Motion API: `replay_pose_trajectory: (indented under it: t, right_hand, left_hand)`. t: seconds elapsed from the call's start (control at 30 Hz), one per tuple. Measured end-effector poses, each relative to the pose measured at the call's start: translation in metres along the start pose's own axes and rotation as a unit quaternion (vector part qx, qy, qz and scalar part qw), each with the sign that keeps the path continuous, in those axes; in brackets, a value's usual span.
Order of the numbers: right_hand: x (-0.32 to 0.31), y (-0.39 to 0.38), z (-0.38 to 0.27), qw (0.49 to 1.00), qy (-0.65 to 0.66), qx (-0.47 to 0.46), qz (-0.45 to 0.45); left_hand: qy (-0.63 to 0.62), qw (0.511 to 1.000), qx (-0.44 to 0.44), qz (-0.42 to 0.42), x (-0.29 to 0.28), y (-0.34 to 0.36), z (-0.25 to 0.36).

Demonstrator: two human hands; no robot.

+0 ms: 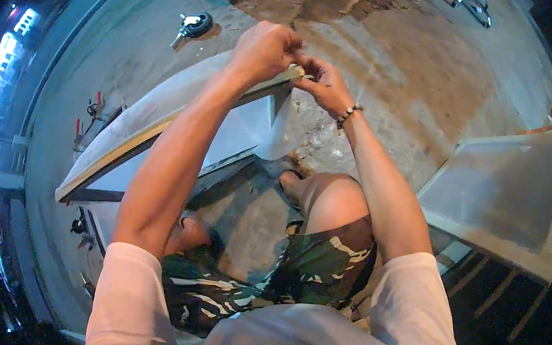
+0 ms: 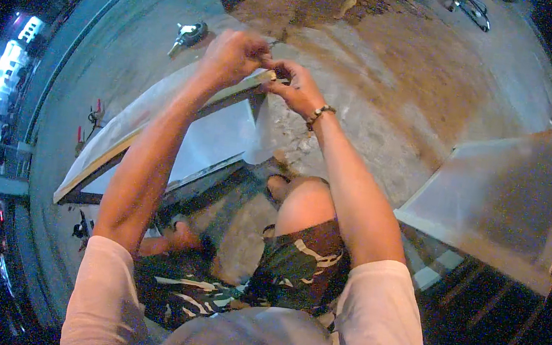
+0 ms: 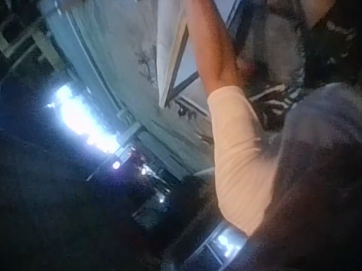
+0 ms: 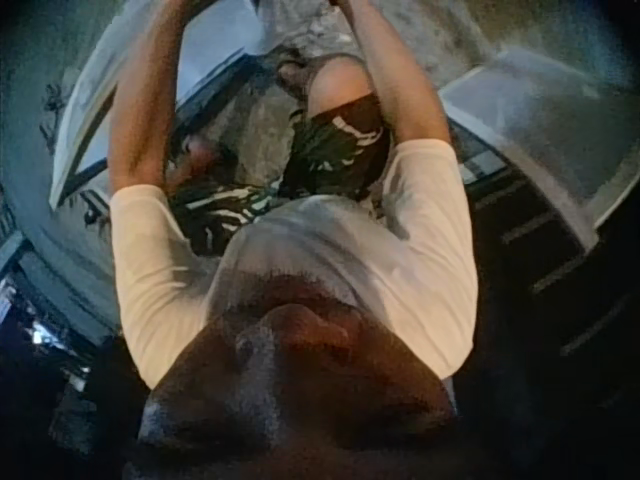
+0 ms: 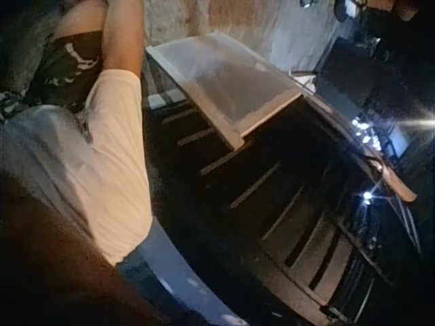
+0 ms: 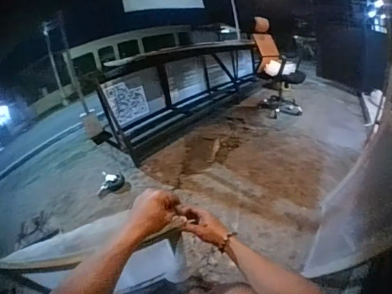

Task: The person prepares a wooden screen-printing frame by smoothing its edges with a green block, applying liquid adhesive from a squeeze bottle along the wooden surface, and attaching a sheet of transparent mesh film over it.

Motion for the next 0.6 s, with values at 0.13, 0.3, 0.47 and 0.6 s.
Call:
replay_pose_trajectory:
  t: [0.13,0.3,0.47,0.6]
  right_hand:
    - [0.001,0.002,-0.004,0.999,-0.052,0.013,0.006]
    - [-0.004,0.004,-0.007,0.999,-0.050,0.010,0.000]
    - [-0.003,0.013,-0.028,0.975,-0.218,0.042,-0.005]
    - [0.012,0.026,-0.048,0.971,-0.232,0.063,0.000]
  left_hand:
    - [-0.039,0.995,0.013,0.093,-0.049,-0.036,0.002]
    - [-0.043,0.993,-0.034,0.101,-0.147,-0.178,0.022]
    - [-0.085,0.911,-0.334,0.225,-0.225,-0.408,-0.042]
    - [-0.084,0.785,-0.503,0.351,-0.219,-0.607,-0.079]
Point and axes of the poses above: each hand's wrist, its own y-axis towards the middle knuckle, its own x-axis out of the palm, z = x × y, the point moved 6 cm from there along y, towards the middle knuckle, and after that the axes turned 4 degrees about -y, right-handed, at the moved point
